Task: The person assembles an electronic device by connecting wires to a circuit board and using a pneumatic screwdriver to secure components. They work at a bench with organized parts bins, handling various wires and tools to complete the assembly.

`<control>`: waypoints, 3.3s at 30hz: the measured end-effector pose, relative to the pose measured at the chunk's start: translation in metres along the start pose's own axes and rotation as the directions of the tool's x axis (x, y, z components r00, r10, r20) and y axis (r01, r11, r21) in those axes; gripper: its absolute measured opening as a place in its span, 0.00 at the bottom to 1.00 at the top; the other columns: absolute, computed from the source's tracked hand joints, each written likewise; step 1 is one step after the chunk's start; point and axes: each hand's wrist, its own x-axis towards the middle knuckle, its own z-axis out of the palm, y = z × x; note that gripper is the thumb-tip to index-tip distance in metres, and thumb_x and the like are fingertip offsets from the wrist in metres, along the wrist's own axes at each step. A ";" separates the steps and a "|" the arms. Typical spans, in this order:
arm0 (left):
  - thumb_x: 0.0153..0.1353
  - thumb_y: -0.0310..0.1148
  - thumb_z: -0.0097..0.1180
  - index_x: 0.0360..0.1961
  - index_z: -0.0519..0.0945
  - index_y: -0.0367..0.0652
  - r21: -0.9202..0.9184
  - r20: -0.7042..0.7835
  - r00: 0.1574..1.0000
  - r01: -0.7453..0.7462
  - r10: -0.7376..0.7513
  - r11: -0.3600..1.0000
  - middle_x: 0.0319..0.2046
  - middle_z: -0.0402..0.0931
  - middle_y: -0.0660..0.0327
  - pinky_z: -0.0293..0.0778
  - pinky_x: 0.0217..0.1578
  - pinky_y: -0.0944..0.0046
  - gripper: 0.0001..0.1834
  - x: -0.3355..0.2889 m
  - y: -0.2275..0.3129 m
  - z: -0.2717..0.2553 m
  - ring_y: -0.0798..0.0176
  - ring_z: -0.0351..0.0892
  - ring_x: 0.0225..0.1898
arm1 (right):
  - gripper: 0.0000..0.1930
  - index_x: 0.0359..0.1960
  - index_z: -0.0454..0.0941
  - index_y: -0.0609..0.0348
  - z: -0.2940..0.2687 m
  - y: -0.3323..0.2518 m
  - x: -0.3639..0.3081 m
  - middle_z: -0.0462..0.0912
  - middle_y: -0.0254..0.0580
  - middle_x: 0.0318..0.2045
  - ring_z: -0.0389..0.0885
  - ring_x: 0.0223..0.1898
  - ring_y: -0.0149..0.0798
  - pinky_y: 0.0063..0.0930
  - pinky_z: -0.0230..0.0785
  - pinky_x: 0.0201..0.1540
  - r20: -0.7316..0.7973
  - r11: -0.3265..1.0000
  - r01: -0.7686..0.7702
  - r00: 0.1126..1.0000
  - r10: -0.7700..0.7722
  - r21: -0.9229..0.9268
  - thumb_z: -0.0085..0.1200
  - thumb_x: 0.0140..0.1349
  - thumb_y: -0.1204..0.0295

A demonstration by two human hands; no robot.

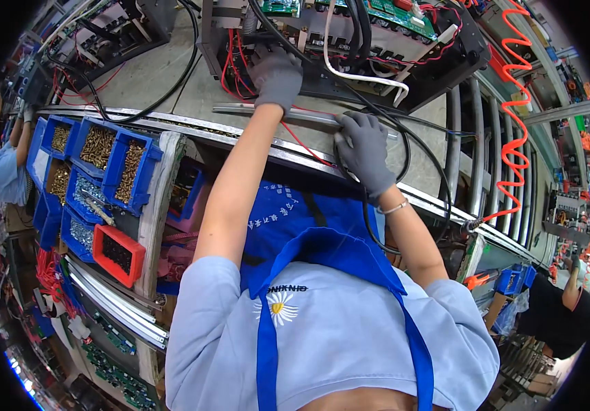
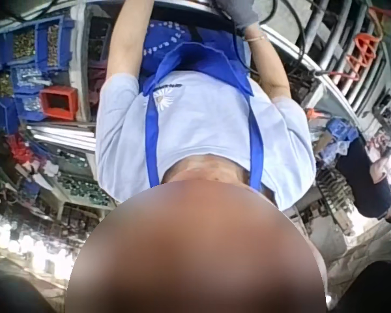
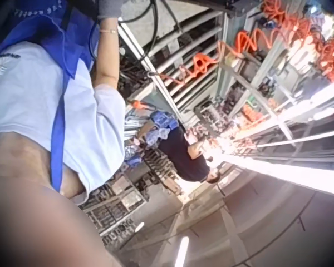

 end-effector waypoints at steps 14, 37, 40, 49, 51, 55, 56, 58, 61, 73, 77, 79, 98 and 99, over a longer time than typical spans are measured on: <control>0.56 0.40 0.61 0.55 0.76 0.45 -0.123 -0.525 0.731 -0.573 0.437 0.810 0.54 0.73 0.53 0.64 0.57 0.49 0.26 0.022 -0.004 -0.181 0.47 0.71 0.55 | 0.11 0.40 0.81 0.56 -0.111 0.051 0.009 0.78 0.42 0.32 0.78 0.33 0.44 0.36 0.71 0.36 0.238 0.954 0.005 0.968 -0.080 0.300 0.60 0.55 0.70; 0.50 0.41 0.63 0.54 0.74 0.51 -0.131 -0.002 0.228 -0.965 0.974 0.225 0.42 0.76 0.59 0.68 0.44 0.58 0.28 0.046 0.090 -0.130 0.59 0.76 0.44 | 0.20 0.38 0.82 0.57 -0.225 0.035 0.105 0.72 0.40 0.19 0.71 0.21 0.34 0.30 0.62 0.26 -0.388 0.986 0.101 0.921 -0.043 0.130 0.50 0.66 0.52; 0.49 0.34 0.60 0.57 0.72 0.52 0.071 -0.348 0.222 -0.963 0.911 0.262 0.37 0.78 0.61 0.70 0.41 0.57 0.30 0.052 0.160 -0.132 0.58 0.76 0.45 | 0.17 0.41 0.81 0.62 -0.251 0.032 0.136 0.77 0.38 0.25 0.71 0.28 0.24 0.21 0.66 0.33 -0.386 0.929 0.080 0.920 0.070 0.360 0.54 0.64 0.59; 0.51 0.30 0.56 0.35 0.82 0.45 -0.271 -0.291 0.531 -0.844 0.796 0.463 0.35 0.80 0.56 0.76 0.36 0.61 0.09 0.065 0.190 -0.125 0.58 0.81 0.39 | 0.21 0.30 0.83 0.51 -0.216 0.014 0.174 0.81 0.40 0.25 0.82 0.25 0.45 0.36 0.73 0.27 -0.453 0.877 0.330 0.759 -0.467 -0.351 0.57 0.56 0.45; 0.55 0.32 0.57 0.36 0.82 0.45 -0.077 -0.201 0.341 -0.940 0.918 0.332 0.38 0.79 0.54 0.76 0.39 0.55 0.09 0.057 0.155 -0.136 0.54 0.80 0.43 | 0.22 0.29 0.83 0.50 -0.196 0.012 0.183 0.81 0.39 0.25 0.83 0.26 0.45 0.38 0.73 0.27 -0.399 0.894 0.307 0.812 -0.425 -0.327 0.55 0.57 0.44; 0.56 0.40 0.60 0.46 0.79 0.45 0.006 -0.171 0.278 -0.959 0.945 0.283 0.42 0.78 0.53 0.75 0.40 0.50 0.18 0.060 0.125 -0.117 0.49 0.79 0.43 | 0.23 0.29 0.82 0.49 -0.158 -0.004 0.210 0.80 0.39 0.24 0.82 0.26 0.46 0.40 0.73 0.27 -0.392 0.889 0.375 0.800 -0.454 -0.264 0.51 0.59 0.42; 0.56 0.44 0.61 0.50 0.78 0.46 -0.038 -0.228 0.277 -0.961 0.934 0.276 0.42 0.78 0.53 0.74 0.40 0.49 0.22 0.062 0.121 -0.114 0.48 0.79 0.42 | 0.24 0.29 0.82 0.49 -0.151 -0.013 0.214 0.80 0.39 0.24 0.82 0.26 0.46 0.40 0.73 0.26 -0.370 0.886 0.396 0.807 -0.461 -0.239 0.51 0.59 0.42; 0.56 0.44 0.60 0.51 0.77 0.46 -0.093 -0.328 0.255 -0.967 0.910 0.238 0.42 0.78 0.53 0.74 0.41 0.48 0.23 0.059 0.113 -0.103 0.48 0.79 0.42 | 0.24 0.29 0.81 0.49 -0.138 -0.027 0.220 0.79 0.39 0.23 0.82 0.26 0.46 0.40 0.73 0.25 -0.369 0.864 0.471 0.782 -0.502 -0.178 0.50 0.59 0.41; 0.57 0.44 0.60 0.50 0.79 0.42 -0.006 -0.258 0.203 -0.978 0.944 0.209 0.42 0.79 0.52 0.75 0.43 0.49 0.23 0.062 0.091 -0.087 0.49 0.80 0.43 | 0.25 0.29 0.81 0.48 -0.122 -0.043 0.231 0.79 0.38 0.22 0.83 0.26 0.45 0.40 0.73 0.25 -0.403 0.845 0.512 0.748 -0.527 -0.154 0.50 0.59 0.40; 0.63 0.38 0.51 0.35 0.83 0.47 0.002 -0.360 0.148 -0.987 0.921 0.159 0.23 0.79 0.57 0.75 0.24 0.57 0.11 0.071 0.089 -0.084 0.60 0.82 0.25 | 0.25 0.32 0.83 0.49 -0.109 -0.050 0.243 0.79 0.41 0.23 0.82 0.25 0.47 0.39 0.72 0.25 -0.330 0.900 0.406 0.837 -0.436 -0.160 0.50 0.59 0.40; 0.61 0.36 0.51 0.36 0.83 0.48 0.048 -0.197 0.103 -0.992 0.975 0.114 0.25 0.80 0.58 0.74 0.20 0.59 0.10 0.073 0.079 -0.086 0.61 0.82 0.24 | 0.23 0.35 0.83 0.48 -0.105 -0.046 0.249 0.80 0.43 0.24 0.82 0.26 0.48 0.41 0.73 0.27 -0.247 0.908 0.377 0.876 -0.414 -0.184 0.51 0.60 0.42; 0.60 0.36 0.51 0.37 0.83 0.48 0.032 -0.224 0.092 -0.994 0.970 0.102 0.28 0.81 0.57 0.75 0.23 0.58 0.10 0.078 0.074 -0.079 0.60 0.82 0.27 | 0.21 0.36 0.83 0.48 -0.100 -0.047 0.252 0.80 0.43 0.23 0.82 0.26 0.48 0.41 0.73 0.28 -0.236 0.902 0.384 0.875 -0.424 -0.196 0.53 0.60 0.45; 0.61 0.41 0.52 0.41 0.81 0.50 -0.070 -0.193 0.212 -0.977 0.958 0.202 0.29 0.79 0.58 0.74 0.22 0.55 0.12 0.071 0.075 -0.073 0.56 0.81 0.27 | 0.21 0.38 0.86 0.47 -0.095 -0.028 0.254 0.78 0.37 0.33 0.81 0.33 0.44 0.38 0.73 0.34 -0.258 0.903 0.389 0.867 -0.426 -0.183 0.56 0.58 0.45; 0.61 0.42 0.52 0.43 0.81 0.50 -0.081 -0.212 0.192 -0.981 0.958 0.178 0.29 0.79 0.58 0.74 0.21 0.54 0.13 0.070 0.073 -0.077 0.56 0.81 0.26 | 0.21 0.38 0.86 0.47 -0.092 -0.028 0.252 0.78 0.37 0.33 0.81 0.33 0.44 0.38 0.73 0.34 -0.263 0.906 0.389 0.868 -0.421 -0.166 0.57 0.58 0.45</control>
